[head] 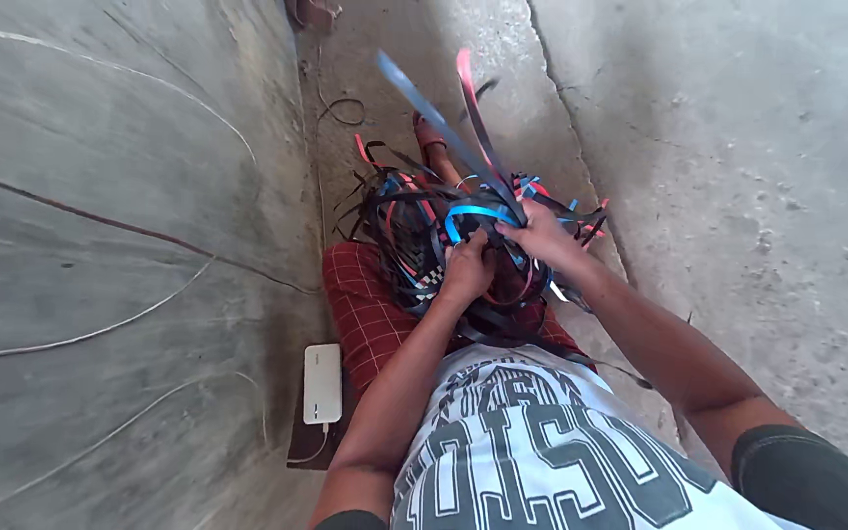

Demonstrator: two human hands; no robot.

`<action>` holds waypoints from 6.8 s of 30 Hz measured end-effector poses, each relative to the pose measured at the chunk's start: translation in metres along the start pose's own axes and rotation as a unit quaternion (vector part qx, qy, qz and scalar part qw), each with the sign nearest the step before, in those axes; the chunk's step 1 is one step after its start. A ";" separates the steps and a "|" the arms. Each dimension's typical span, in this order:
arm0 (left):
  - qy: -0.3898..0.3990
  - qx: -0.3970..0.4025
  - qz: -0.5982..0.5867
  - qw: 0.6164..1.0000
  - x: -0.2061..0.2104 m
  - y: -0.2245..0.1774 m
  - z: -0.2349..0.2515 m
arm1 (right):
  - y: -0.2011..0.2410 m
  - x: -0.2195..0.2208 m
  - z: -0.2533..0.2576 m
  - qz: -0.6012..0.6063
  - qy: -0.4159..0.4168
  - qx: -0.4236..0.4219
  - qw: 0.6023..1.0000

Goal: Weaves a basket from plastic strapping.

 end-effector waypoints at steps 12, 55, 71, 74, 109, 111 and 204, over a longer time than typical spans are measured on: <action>0.017 -0.104 -0.068 0.992 0.012 0.013 0.018 | -0.020 -0.014 -0.041 0.030 -0.086 -0.028 0.995; 0.070 -0.160 -0.117 0.978 0.023 0.038 0.043 | -0.094 -0.002 0.010 0.100 -0.068 0.194 0.973; -0.016 -0.098 -0.300 0.949 0.017 0.045 0.048 | -0.018 0.019 -0.017 -0.122 -0.032 -0.317 0.940; -0.083 -0.045 -0.413 0.906 0.000 0.052 0.043 | -0.021 0.019 -0.009 -0.127 0.006 -0.288 0.949; -0.037 0.091 -0.133 0.986 -0.033 0.046 -0.033 | 0.031 0.080 -0.007 -0.012 0.071 -0.042 0.997; -0.001 0.082 -0.158 0.984 -0.035 0.052 -0.034 | 0.025 0.080 -0.029 0.007 0.038 -0.115 0.993; -0.006 -0.075 -0.057 0.996 -0.024 0.037 -0.018 | 0.058 -0.005 -0.015 0.133 0.042 -0.081 0.987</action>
Point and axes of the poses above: each hand's wrist, its own z-axis towards the middle knuckle, its own x-axis out of the palm, y = z × x, the point moved 9 cm from there along z, towards the middle knuckle, and after that the axes turned 1 degree about z, right-handed, at the moved point
